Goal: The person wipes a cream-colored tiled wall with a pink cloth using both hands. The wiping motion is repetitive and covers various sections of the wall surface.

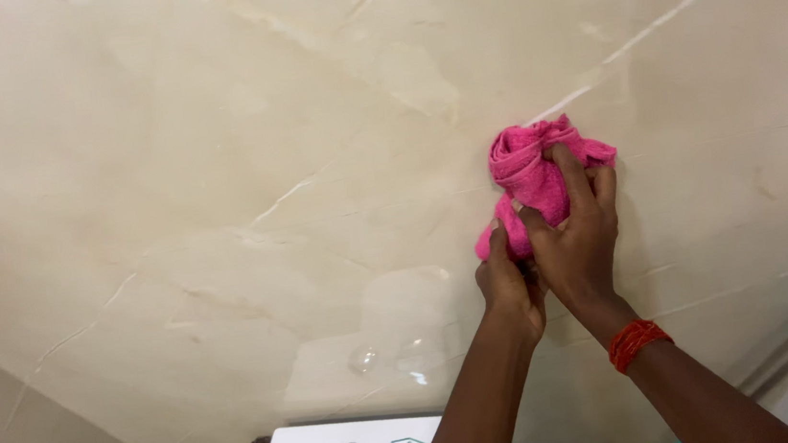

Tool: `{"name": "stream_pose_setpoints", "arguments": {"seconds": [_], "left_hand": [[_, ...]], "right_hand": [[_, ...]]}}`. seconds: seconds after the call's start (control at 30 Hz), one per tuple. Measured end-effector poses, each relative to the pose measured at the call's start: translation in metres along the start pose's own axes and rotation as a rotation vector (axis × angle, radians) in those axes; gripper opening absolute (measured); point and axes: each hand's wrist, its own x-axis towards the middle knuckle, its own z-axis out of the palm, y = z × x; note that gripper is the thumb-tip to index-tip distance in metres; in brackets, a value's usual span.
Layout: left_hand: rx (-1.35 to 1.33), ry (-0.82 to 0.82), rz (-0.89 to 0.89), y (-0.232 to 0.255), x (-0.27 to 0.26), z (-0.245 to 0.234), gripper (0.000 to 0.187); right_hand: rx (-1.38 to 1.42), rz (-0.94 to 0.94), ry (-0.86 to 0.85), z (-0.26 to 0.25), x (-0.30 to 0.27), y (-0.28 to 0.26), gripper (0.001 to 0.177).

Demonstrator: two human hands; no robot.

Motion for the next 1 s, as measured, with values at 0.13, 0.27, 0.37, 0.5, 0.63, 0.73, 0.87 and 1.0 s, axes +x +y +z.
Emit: {"name": "stream_pose_setpoints", "arguments": {"seconds": [0.13,0.27,0.37,0.5,0.63,0.73,0.87,1.0], "left_hand": [[-0.055,0.12,0.112,0.038,-0.018,-0.015,0.042],[-0.074,0.185,0.209,0.078,-0.026,-0.04,0.047],[-0.088,0.212,0.255,0.104,-0.029,-0.061,0.044],[-0.117,0.224,0.289,0.13,-0.027,-0.085,0.042],[-0.139,0.24,0.349,0.15,-0.025,-0.104,0.042],[-0.139,0.25,0.38,0.166,-0.026,-0.117,0.042],[-0.109,0.298,0.447,0.194,-0.026,-0.137,0.045],[-0.13,0.309,0.495,0.231,-0.029,-0.163,0.043]], "right_hand": [[0.053,-0.065,-0.026,0.031,-0.005,-0.026,0.069],[0.04,-0.07,-0.069,0.068,-0.012,-0.053,0.069],[0.053,-0.144,-0.061,0.093,-0.017,-0.072,0.069],[0.044,-0.169,-0.113,0.123,-0.024,-0.092,0.067],[0.037,-0.244,-0.08,0.148,-0.029,-0.108,0.067],[0.034,-0.277,-0.082,0.165,-0.032,-0.12,0.066],[0.026,-0.395,-0.092,0.195,-0.032,-0.138,0.067],[-0.001,-0.484,-0.097,0.234,-0.035,-0.166,0.066]]}}
